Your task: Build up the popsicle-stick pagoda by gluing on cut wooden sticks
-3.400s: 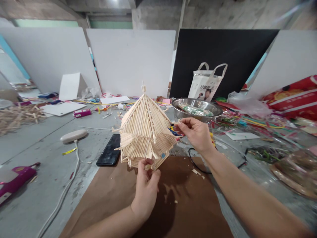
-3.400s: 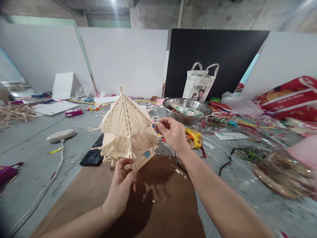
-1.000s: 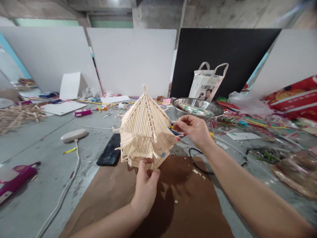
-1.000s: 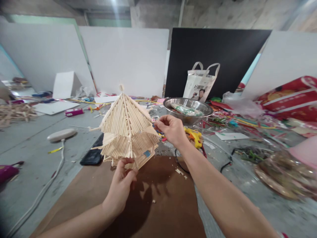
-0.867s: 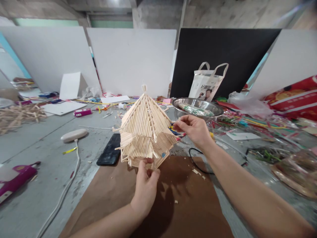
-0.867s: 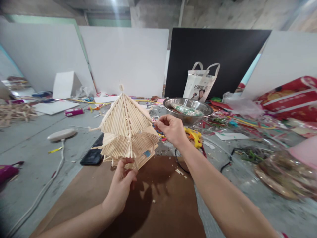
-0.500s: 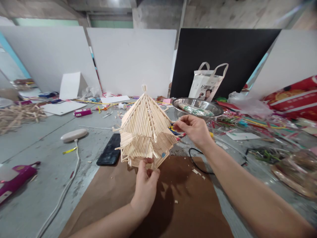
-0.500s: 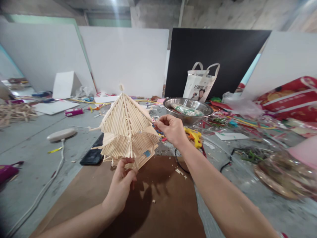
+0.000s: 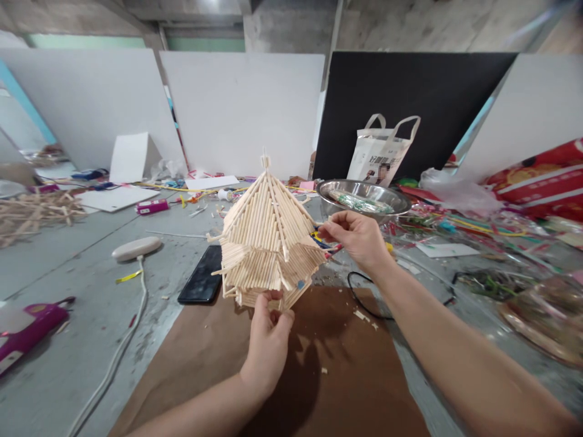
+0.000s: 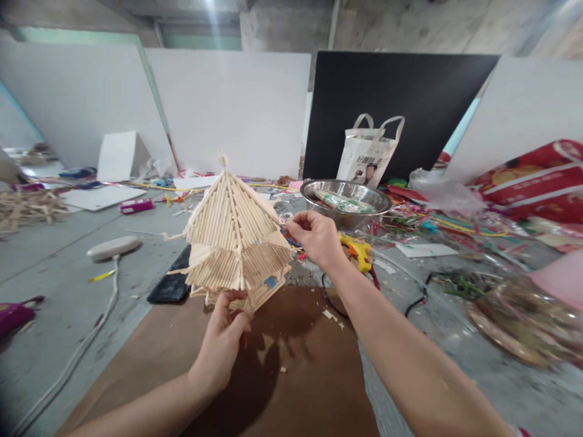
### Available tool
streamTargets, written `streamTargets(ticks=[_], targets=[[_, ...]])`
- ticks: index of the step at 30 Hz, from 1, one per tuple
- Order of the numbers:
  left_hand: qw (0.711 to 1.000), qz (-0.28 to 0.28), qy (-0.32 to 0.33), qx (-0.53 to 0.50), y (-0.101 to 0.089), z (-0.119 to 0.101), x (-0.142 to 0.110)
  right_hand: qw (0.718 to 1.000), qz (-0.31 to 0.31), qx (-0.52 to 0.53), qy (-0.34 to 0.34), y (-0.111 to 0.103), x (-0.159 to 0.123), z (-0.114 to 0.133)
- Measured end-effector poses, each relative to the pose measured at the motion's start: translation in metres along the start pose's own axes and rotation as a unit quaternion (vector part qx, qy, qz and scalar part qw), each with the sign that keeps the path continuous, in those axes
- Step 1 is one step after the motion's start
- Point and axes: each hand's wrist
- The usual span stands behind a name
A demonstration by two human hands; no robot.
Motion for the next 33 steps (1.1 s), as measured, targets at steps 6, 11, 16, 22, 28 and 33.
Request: streamTargets(ticks=[6,11,16,22,28,33], targets=[[1.000,0.003,-0.007,-0.002,0.0000,-0.0012,-0.0007,1.000,0.002,0.003,0.002,-0.0002,0.0006,-0.0011],[1.000,0.003,-0.004,0.001,0.0001,-0.0001,-0.0002,1.000,0.002,0.005,0.005,-0.0002,0.0005,-0.0014],[1.000,0.000,0.000,0.008,-0.0004,0.0009,-0.0001,1.000,0.003,0.009,0.006,-0.0001,0.0004,-0.0008],[1.000,0.001,0.004,0.012,0.0001,0.0018,0.0002,1.000,0.003,0.007,0.008,-0.0003,0.0005,-0.0010],[1.000,0.007,-0.006,0.009,0.0000,-0.0001,-0.0010,1.000,0.002,-0.008,0.003,-0.0005,-0.0002,0.0001],[1.000,0.006,-0.003,0.010,-0.0001,-0.0003,-0.0002,1.000,0.007,-0.022,-0.009,-0.0016,0.0006,-0.0001]])
Point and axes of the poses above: each hand's wrist, its own x-axis towards the middle knuckle, its own y-axis out of the palm, z = x × y, and after that the axes turned 5 degrees about -z, right-handed
